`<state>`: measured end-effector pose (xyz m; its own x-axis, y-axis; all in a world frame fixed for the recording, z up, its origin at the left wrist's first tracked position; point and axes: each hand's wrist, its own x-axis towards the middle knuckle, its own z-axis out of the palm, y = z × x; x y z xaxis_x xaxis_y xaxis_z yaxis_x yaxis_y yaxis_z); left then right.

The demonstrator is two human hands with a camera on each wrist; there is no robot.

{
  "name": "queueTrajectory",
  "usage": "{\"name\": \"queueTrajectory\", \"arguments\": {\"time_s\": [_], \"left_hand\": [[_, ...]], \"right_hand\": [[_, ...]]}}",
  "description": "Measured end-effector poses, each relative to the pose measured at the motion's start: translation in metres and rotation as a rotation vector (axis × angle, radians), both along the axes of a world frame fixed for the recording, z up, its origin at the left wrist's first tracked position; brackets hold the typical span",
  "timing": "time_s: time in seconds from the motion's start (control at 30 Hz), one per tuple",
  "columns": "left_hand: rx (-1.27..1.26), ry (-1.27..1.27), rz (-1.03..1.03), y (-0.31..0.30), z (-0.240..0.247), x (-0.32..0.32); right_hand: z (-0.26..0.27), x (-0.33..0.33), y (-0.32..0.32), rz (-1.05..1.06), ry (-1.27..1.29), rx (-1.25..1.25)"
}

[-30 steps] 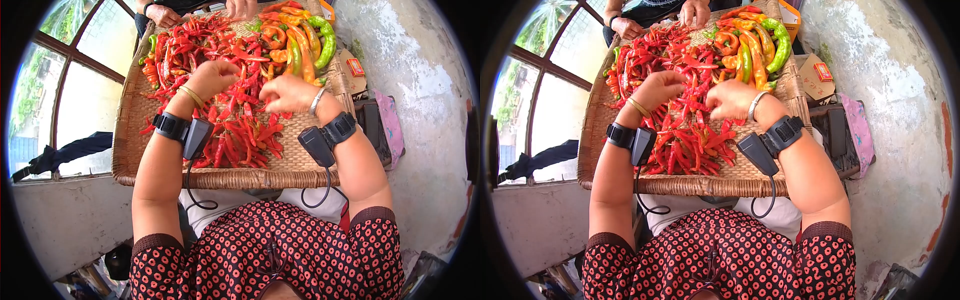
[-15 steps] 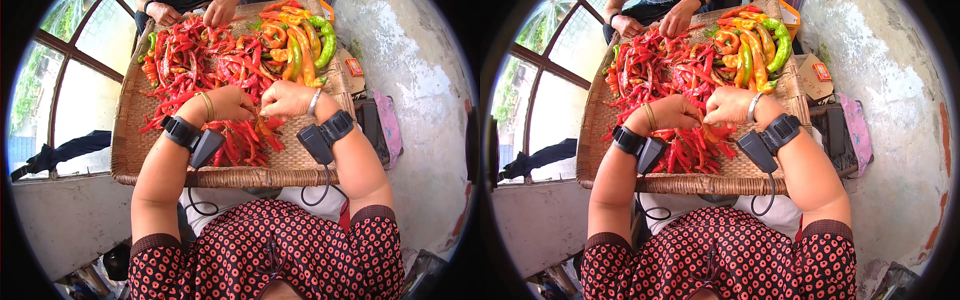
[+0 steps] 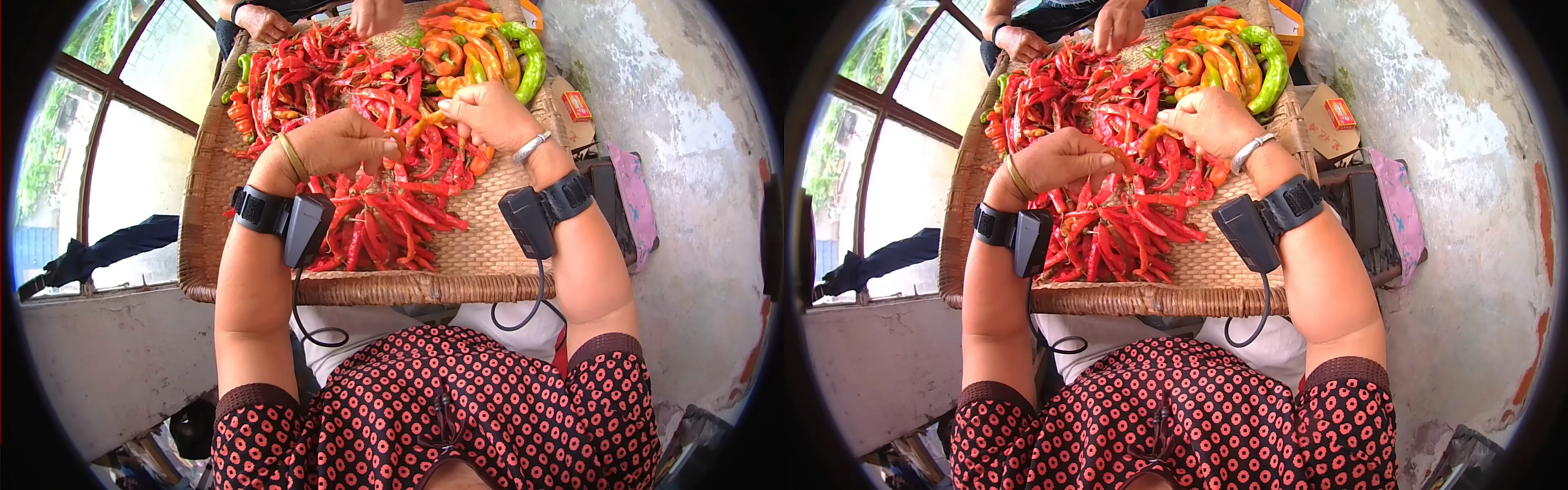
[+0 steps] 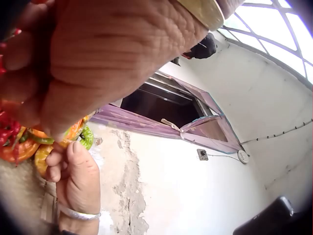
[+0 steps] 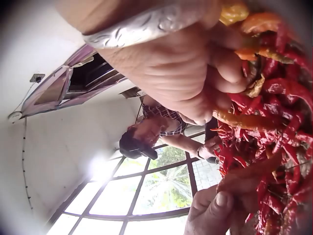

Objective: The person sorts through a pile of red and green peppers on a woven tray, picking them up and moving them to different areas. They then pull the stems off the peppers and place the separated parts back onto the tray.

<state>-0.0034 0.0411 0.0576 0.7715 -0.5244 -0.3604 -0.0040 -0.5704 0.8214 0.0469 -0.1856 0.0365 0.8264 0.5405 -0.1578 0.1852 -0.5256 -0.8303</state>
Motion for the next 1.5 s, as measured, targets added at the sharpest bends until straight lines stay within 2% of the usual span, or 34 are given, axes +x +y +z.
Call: {"name": "queueTrajectory", "arguments": {"time_s": [0.07,0.1,0.17,0.2,0.23,0.3,0.33,0.37,0.43,0.53,0.63,0.73,0.77,0.87,0.9,0.97,1.0,1.1,1.2,1.27,1.33,1.43,1.5], "left_hand": [[-0.065,-0.020,0.061,-0.001,-0.004,0.001],[-0.129,-0.107,0.155,-0.002,-0.014,0.004],[-0.257,-0.285,0.344,-0.003,-0.028,0.012],[-0.107,-0.278,0.315,-0.001,-0.027,0.014],[-0.107,-0.278,0.315,0.000,-0.029,0.014],[0.390,-0.501,0.023,0.003,-0.038,0.015],[0.429,-0.443,-0.116,0.004,-0.043,0.015],[0.429,-0.441,-0.117,0.004,-0.047,0.014],[0.481,-0.253,-0.350,-0.002,-0.049,0.009],[0.607,-0.255,-0.428,-0.012,-0.052,0.008],[0.705,-0.252,-0.440,-0.012,-0.052,0.012],[0.947,-0.224,-0.194,-0.006,-0.055,0.016],[0.949,-0.232,-0.188,0.000,-0.064,0.018],[0.894,-0.288,-0.210,0.009,-0.068,0.019],[0.902,-0.296,-0.201,0.007,-0.070,0.020],[0.842,-0.195,-0.328,0.000,-0.076,0.024],[0.799,-0.266,-0.369,-0.003,-0.076,0.022],[0.868,-0.097,-0.253,-0.015,-0.068,0.017],[0.903,-0.238,-0.190,-0.013,-0.089,0.016],[0.927,-0.240,-0.248,-0.007,-0.105,0.022],[0.951,-0.231,-0.302,-0.008,-0.091,0.019],[0.924,-0.102,-0.310,-0.001,-0.060,0.016],[0.610,-0.098,-0.042,0.014,-0.045,0.008]], "right_hand": [[-0.005,0.000,0.003,-0.131,-0.020,0.190],[-0.009,0.000,0.003,-0.129,-0.019,0.190],[-0.015,0.002,0.005,-0.221,-0.516,0.060],[-0.007,-0.003,0.007,-0.231,-0.459,-0.022],[-0.009,-0.004,0.008,-0.231,-0.459,-0.021],[-0.015,-0.006,0.011,0.131,-0.477,-0.083],[-0.017,-0.009,0.014,0.280,-0.423,-0.059],[-0.021,-0.016,0.018,0.393,-0.263,-0.043],[-0.021,-0.026,0.026,0.577,-0.094,-0.203],[-0.024,-0.043,0.039,0.634,-0.141,-0.593],[-0.043,-0.038,0.039,0.557,-0.182,-0.592],[-0.044,-0.031,0.035,0.586,-0.119,-0.569],[-0.045,-0.032,0.036,0.585,-0.130,-0.571],[-0.051,-0.038,0.041,0.672,0.048,-0.659],[-0.058,-0.035,0.040,0.712,-0.002,-0.641],[-0.065,-0.032,0.037,0.702,-0.083,-0.609],[-0.064,-0.032,0.036,0.698,-0.098,-0.605],[-0.057,-0.033,0.035,0.571,-0.140,-0.617],[-0.056,-0.032,0.034,0.617,-0.125,-0.607],[-0.055,-0.030,0.033,0.616,-0.110,-0.658],[-0.051,-0.030,0.035,0.624,-0.121,-0.765],[-0.044,-0.031,0.032,0.610,-0.181,-0.748],[-0.041,-0.031,0.033,0.648,-0.125,-0.739]]}}
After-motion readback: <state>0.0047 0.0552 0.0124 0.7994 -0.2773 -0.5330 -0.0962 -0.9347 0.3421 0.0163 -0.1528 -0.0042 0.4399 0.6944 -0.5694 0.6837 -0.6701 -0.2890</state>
